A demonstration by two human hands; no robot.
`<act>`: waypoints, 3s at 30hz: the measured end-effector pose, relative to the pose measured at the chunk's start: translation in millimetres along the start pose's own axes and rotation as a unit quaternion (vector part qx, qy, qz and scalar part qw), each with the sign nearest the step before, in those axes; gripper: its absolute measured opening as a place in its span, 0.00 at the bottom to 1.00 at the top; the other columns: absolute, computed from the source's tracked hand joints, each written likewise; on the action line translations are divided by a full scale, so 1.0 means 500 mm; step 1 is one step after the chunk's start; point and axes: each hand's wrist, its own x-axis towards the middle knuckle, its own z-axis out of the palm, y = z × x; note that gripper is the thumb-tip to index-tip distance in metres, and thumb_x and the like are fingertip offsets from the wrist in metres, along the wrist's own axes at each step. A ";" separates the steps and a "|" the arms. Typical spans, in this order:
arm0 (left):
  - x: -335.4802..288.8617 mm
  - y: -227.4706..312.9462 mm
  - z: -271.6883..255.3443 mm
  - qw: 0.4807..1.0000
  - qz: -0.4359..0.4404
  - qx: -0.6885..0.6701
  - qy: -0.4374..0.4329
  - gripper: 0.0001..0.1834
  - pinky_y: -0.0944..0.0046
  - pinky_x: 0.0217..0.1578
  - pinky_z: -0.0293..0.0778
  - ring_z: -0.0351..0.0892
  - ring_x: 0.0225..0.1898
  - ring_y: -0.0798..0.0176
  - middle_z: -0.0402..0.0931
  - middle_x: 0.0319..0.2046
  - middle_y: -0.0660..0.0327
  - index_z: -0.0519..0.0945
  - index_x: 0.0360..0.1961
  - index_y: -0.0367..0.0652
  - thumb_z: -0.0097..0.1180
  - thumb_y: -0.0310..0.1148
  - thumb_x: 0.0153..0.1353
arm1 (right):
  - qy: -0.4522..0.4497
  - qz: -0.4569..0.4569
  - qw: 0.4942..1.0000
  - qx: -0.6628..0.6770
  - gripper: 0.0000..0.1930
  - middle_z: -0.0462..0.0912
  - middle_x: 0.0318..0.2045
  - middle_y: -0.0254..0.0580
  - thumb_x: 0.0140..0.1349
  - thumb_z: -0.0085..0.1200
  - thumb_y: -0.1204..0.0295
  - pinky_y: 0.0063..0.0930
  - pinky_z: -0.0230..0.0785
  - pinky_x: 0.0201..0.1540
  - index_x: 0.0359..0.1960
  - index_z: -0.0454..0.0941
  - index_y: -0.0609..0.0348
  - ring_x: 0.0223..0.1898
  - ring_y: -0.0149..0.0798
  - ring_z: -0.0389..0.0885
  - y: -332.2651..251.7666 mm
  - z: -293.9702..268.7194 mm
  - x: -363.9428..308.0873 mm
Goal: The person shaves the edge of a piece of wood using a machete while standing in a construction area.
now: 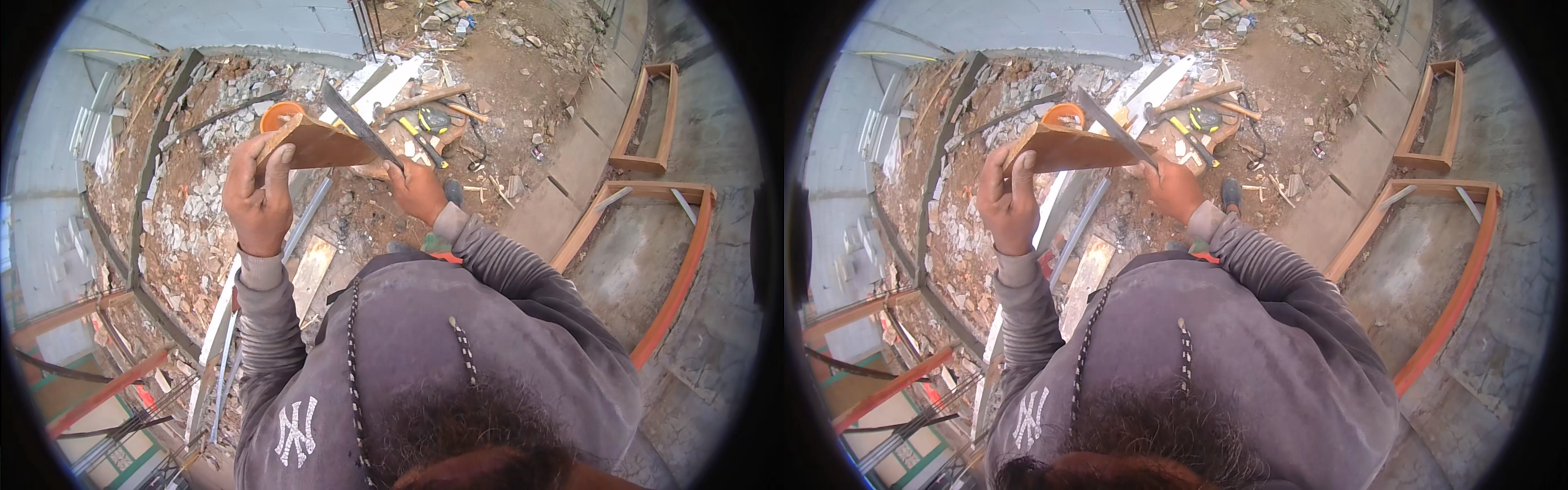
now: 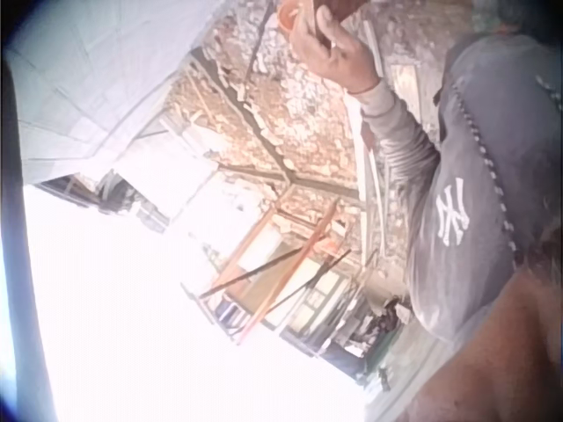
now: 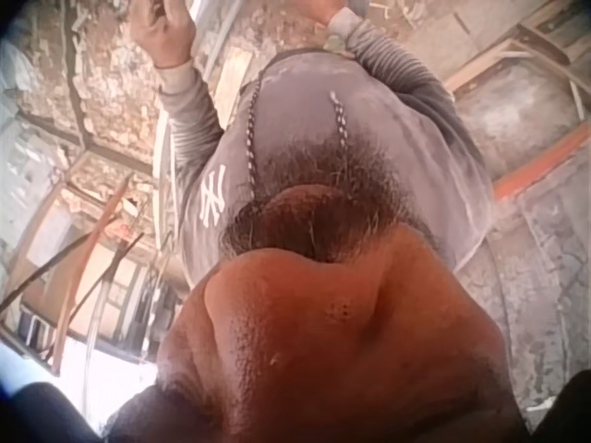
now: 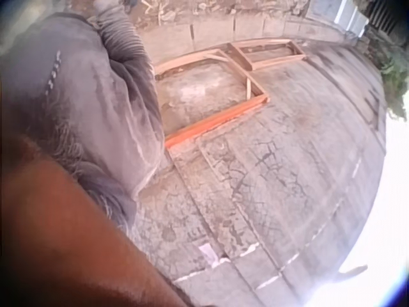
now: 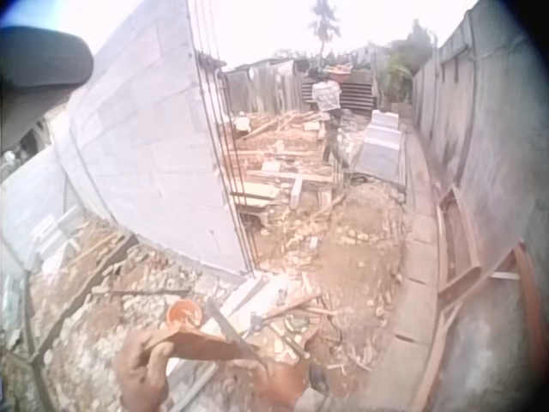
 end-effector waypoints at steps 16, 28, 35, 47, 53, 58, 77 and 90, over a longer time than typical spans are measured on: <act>0.003 0.014 0.005 1.000 0.008 -0.026 -0.005 0.10 0.60 0.45 0.81 0.87 0.43 0.56 0.87 0.43 0.54 0.87 0.51 0.37 0.70 0.27 0.71 | -0.061 0.060 0.993 -0.082 0.21 0.84 0.30 0.68 0.80 0.54 0.56 0.59 0.75 0.38 0.44 0.81 0.66 0.37 0.72 0.85 0.107 0.022 -0.009; -0.066 0.056 0.045 0.997 0.035 0.004 0.070 0.14 0.48 0.49 0.76 0.79 0.46 0.44 0.79 0.41 0.55 0.82 0.47 0.42 0.66 0.42 0.71 | -0.188 0.031 0.977 -0.099 0.33 0.84 0.34 0.58 0.86 0.44 0.51 0.48 0.71 0.41 0.39 0.79 0.77 0.34 0.47 0.78 0.187 -0.015 0.037; -0.092 0.071 0.042 0.988 -0.002 0.019 0.155 0.14 0.46 0.51 0.76 0.81 0.49 0.42 0.80 0.43 0.52 0.83 0.49 0.42 0.65 0.41 0.73 | -0.280 -0.057 0.958 0.017 0.35 0.74 0.20 0.40 0.84 0.42 0.42 0.40 0.66 0.28 0.33 0.77 0.66 0.23 0.39 0.73 0.276 0.011 0.146; -0.040 0.101 0.074 0.978 -0.079 0.088 0.171 0.11 0.59 0.46 0.80 0.86 0.43 0.53 0.85 0.44 0.52 0.85 0.52 0.35 0.67 0.30 0.74 | -0.158 0.428 0.838 0.300 0.29 0.63 0.20 0.24 0.83 0.42 0.39 0.24 0.49 0.15 0.41 0.76 0.54 0.14 0.25 0.55 0.106 -0.128 0.378; 0.041 0.150 0.085 0.978 -0.125 0.141 0.092 0.10 0.62 0.42 0.81 0.86 0.43 0.61 0.84 0.44 0.54 0.83 0.53 0.35 0.63 0.29 0.76 | -0.023 0.046 0.949 0.312 0.30 0.65 0.23 0.24 0.81 0.47 0.41 0.26 0.50 0.18 0.41 0.79 0.61 0.17 0.24 0.55 -0.183 -0.445 0.679; 0.127 0.138 0.092 0.978 -0.092 0.184 0.039 0.14 0.52 0.51 0.82 0.88 0.46 0.46 0.85 0.45 0.48 0.82 0.54 0.36 0.61 0.25 0.69 | 0.034 -0.244 0.925 0.290 0.21 0.67 0.22 0.26 0.85 0.46 0.51 0.23 0.52 0.17 0.42 0.77 0.57 0.17 0.22 0.57 -0.439 -0.647 0.690; 0.208 0.108 0.153 0.913 -0.039 0.394 -0.100 0.19 0.43 0.42 0.77 0.83 0.43 0.35 0.82 0.41 0.46 0.79 0.50 0.38 0.69 0.42 0.70 | -0.220 0.029 0.972 0.077 0.18 0.84 0.30 0.65 0.83 0.51 0.59 0.58 0.73 0.37 0.46 0.78 0.65 0.35 0.71 0.85 0.127 -0.180 0.230; 0.155 0.115 0.112 0.907 -0.065 0.408 -0.077 0.19 0.45 0.37 0.74 0.80 0.37 0.38 0.79 0.37 0.47 0.79 0.47 0.38 0.72 0.41 0.69 | -0.233 0.019 0.972 -0.032 0.17 0.85 0.31 0.63 0.82 0.52 0.58 0.59 0.74 0.37 0.48 0.79 0.62 0.34 0.70 0.85 0.130 -0.095 0.226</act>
